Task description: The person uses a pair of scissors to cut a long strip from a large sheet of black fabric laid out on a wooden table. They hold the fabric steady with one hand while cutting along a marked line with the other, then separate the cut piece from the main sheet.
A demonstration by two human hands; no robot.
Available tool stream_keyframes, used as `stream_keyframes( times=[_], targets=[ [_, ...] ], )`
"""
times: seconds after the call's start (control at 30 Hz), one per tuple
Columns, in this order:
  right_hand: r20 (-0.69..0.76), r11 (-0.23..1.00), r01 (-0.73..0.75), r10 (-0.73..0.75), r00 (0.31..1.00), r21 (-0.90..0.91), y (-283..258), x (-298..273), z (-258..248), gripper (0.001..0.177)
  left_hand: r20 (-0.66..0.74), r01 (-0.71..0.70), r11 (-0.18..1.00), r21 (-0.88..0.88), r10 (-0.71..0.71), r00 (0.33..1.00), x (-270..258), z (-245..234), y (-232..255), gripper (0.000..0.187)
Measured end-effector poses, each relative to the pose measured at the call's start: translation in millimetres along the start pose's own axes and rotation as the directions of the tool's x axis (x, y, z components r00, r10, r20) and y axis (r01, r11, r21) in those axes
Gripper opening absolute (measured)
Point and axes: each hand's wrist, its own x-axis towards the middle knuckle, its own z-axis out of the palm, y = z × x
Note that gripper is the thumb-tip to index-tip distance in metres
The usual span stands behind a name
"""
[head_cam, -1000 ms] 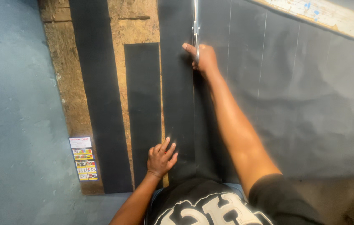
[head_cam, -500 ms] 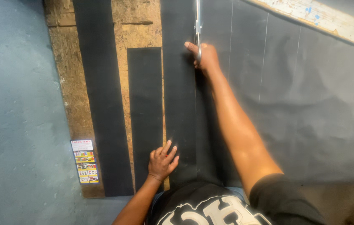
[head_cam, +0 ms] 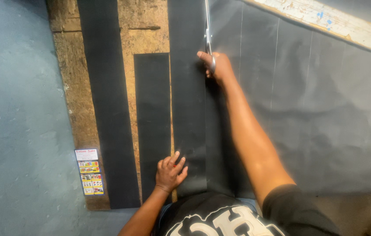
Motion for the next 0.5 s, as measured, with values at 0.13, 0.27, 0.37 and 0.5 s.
stream_keyframes(
  times=[0.13, 0.27, 0.37, 0.5],
  targets=[
    [0.01, 1.0, -0.008, 0.008, 1.0, -0.021, 3.8, -6.6, -5.2, 0.052, 0.0, 0.0, 1.0, -0.018, 0.0, 1.0, -2.1, 1.0, -0.7, 0.04],
    [0.021, 0.909, 0.054, -0.049, 0.999, -0.414, 15.7, -41.3, -34.1, 0.053, -0.007, -0.001, 1.0, 0.001, 0.001, 1.0, -4.4, 2.1, -0.6, 0.042],
    [-0.041, 0.682, 0.052, -0.12, 0.992, -0.73, 49.7, -61.0, -72.6, 0.055, 0.046, 0.018, 1.0, -0.009, -0.017, 0.999, -2.9, -4.9, -0.5, 0.044],
    [-0.186, 0.478, 0.076, -0.477, 0.859, -0.875, 59.7, -61.1, -146.0, 0.041, 0.1, 0.021, 1.0, 0.01, -0.022, 0.995, 0.9, -10.4, 1.7, 0.049]
  ],
)
